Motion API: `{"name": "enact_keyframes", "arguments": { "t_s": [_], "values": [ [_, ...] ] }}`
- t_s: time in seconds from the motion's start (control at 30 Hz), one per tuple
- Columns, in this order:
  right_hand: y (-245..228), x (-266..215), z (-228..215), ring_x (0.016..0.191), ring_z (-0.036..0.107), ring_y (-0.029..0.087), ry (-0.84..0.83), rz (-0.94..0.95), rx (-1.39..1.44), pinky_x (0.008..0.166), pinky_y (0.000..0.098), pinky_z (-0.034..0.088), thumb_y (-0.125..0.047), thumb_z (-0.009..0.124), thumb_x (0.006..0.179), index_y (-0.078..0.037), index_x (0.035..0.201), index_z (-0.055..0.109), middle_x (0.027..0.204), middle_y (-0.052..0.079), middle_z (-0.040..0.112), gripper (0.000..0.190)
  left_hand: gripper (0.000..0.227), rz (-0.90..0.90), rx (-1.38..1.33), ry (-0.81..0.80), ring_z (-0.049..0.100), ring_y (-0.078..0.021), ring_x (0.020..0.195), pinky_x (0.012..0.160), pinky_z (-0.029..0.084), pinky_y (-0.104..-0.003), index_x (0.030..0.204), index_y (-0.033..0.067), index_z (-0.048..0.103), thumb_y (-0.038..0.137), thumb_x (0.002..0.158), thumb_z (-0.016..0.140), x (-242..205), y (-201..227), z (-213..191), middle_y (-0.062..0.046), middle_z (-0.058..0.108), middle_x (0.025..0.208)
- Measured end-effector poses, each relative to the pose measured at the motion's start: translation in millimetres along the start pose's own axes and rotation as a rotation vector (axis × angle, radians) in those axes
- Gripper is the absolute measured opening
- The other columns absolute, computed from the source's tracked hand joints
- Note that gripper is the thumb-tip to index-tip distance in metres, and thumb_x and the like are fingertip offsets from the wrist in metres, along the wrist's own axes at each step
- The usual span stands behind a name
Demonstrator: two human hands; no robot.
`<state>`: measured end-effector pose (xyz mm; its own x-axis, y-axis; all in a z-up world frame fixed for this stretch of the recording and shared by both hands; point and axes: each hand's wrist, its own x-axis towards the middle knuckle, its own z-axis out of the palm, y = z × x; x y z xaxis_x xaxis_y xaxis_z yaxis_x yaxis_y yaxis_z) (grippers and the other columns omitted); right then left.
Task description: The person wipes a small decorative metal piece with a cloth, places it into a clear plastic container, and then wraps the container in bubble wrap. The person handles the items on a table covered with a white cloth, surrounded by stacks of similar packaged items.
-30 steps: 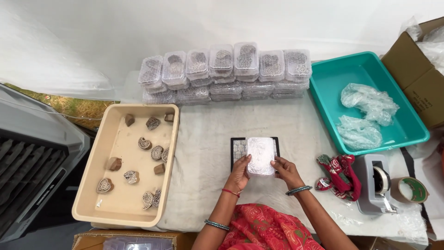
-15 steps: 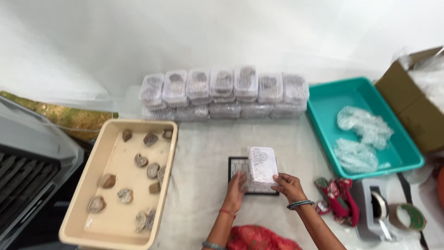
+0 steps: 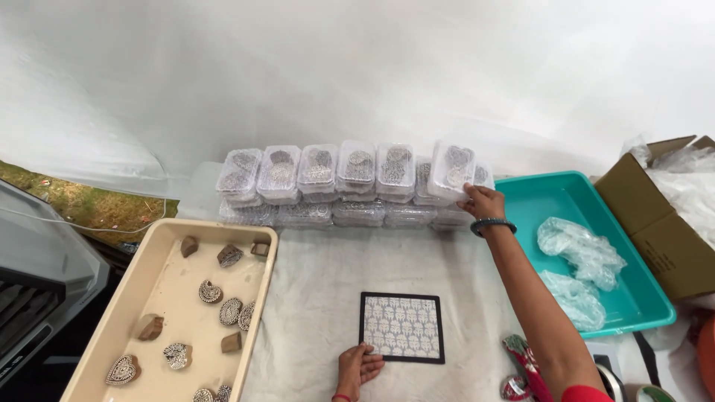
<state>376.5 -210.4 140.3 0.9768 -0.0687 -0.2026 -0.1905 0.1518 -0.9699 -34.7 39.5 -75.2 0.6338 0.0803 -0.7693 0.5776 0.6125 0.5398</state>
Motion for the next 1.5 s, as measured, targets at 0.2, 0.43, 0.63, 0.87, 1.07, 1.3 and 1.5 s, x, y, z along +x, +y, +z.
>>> {"name": "enact_keyframes", "arguments": {
  "t_s": [0.2, 0.43, 0.63, 0.87, 1.07, 1.3, 1.5],
  "values": [
    [8.6, 33.4, 20.8, 0.072, 0.066, 0.021, -0.016, 0.034, -0.071, 0.071, 0.0354, 0.063, -0.018, 0.081, 0.088, 0.014, 0.107, 0.069, 0.085, 0.013, 0.063, 0.039, 0.04, -0.056, 0.016, 0.057, 0.079, -0.0256, 0.08, 0.07, 0.064, -0.037, 0.111, 0.0019, 0.068, 0.039, 0.1, 0.057, -3.6, 4.4, 3.5, -0.018, 0.08, 0.095],
    [16.7, 44.4, 23.8, 0.066, 0.066, 0.017, 0.001, 0.013, -0.15, 0.068, 0.035, 0.063, -0.017, 0.081, 0.088, 0.012, 0.105, 0.07, 0.078, 0.008, 0.063, 0.036, 0.04, -0.065, 0.042, 0.054, 0.079, -0.0247, 0.08, 0.071, 0.064, -0.035, 0.111, 0.0012, 0.068, 0.038, 0.1, 0.057, -17.2, 17.0, 10.0, -0.017, 0.079, 0.094],
    [17.9, 43.9, 26.8, 0.065, 0.065, 0.014, 0.022, -0.025, -0.296, 0.06, 0.0281, 0.062, -0.023, 0.081, 0.089, 0.007, 0.106, 0.073, 0.08, 0.008, 0.069, 0.035, 0.041, -0.067, 0.043, 0.056, 0.079, -0.0245, 0.08, 0.072, 0.065, -0.035, 0.111, 0.0006, 0.068, 0.038, 0.1, 0.057, -20.7, 18.9, 10.2, -0.018, 0.079, 0.094],
    [22.5, 38.8, 29.7, 0.076, 0.073, 0.023, 0.181, -0.334, -0.813, 0.075, 0.0373, 0.057, -0.04, 0.08, 0.088, -0.004, 0.101, 0.081, 0.086, 0.014, 0.077, 0.038, 0.041, -0.051, 0.023, 0.047, 0.079, -0.0254, 0.078, 0.07, 0.064, -0.036, 0.109, 0.0001, 0.068, 0.039, 0.098, 0.059, -13.1, 13.3, 7.8, -0.019, 0.079, 0.093],
    [28.1, 14.4, 27.2, 0.112, 0.065, 0.03, 0.185, -0.522, -0.923, 0.095, 0.0405, 0.055, -0.045, 0.077, 0.092, -0.008, 0.123, 0.074, 0.122, 0.017, 0.07, 0.048, 0.041, -0.039, 0.027, 0.054, 0.079, -0.0257, 0.078, 0.071, 0.065, -0.037, 0.108, 0.0001, 0.068, 0.039, 0.097, 0.06, -17.3, 16.1, 9.3, -0.019, 0.079, 0.092],
    [4.0, -28.7, 51.1, 0.145, 0.036, 0.033, -0.068, -0.877, -1.396, 0.102, 0.0588, 0.038, -0.048, 0.074, 0.085, -0.021, 0.146, 0.058, 0.158, 0.01, 0.042, 0.068, 0.042, -0.032, 0.029, 0.059, 0.079, -0.0266, 0.077, 0.069, 0.065, -0.037, 0.109, -0.0006, 0.068, 0.039, 0.098, 0.06, -9.3, 9.3, 6.0, -0.02, 0.079, 0.093],
    [12.9, -5.2, 50.0, 0.151, 0.037, 0.024, -0.075, -0.705, -1.518, 0.109, 0.0632, 0.034, -0.048, 0.066, 0.096, -0.034, 0.143, 0.057, 0.158, -0.002, 0.047, 0.05, 0.041, -0.024, 0.02, 0.026, 0.079, -0.0273, 0.078, 0.07, 0.066, -0.038, 0.109, -0.0012, 0.067, 0.038, 0.098, 0.059, -13.5, 13.2, 7.7, -0.02, 0.079, 0.093]
  ]
}}
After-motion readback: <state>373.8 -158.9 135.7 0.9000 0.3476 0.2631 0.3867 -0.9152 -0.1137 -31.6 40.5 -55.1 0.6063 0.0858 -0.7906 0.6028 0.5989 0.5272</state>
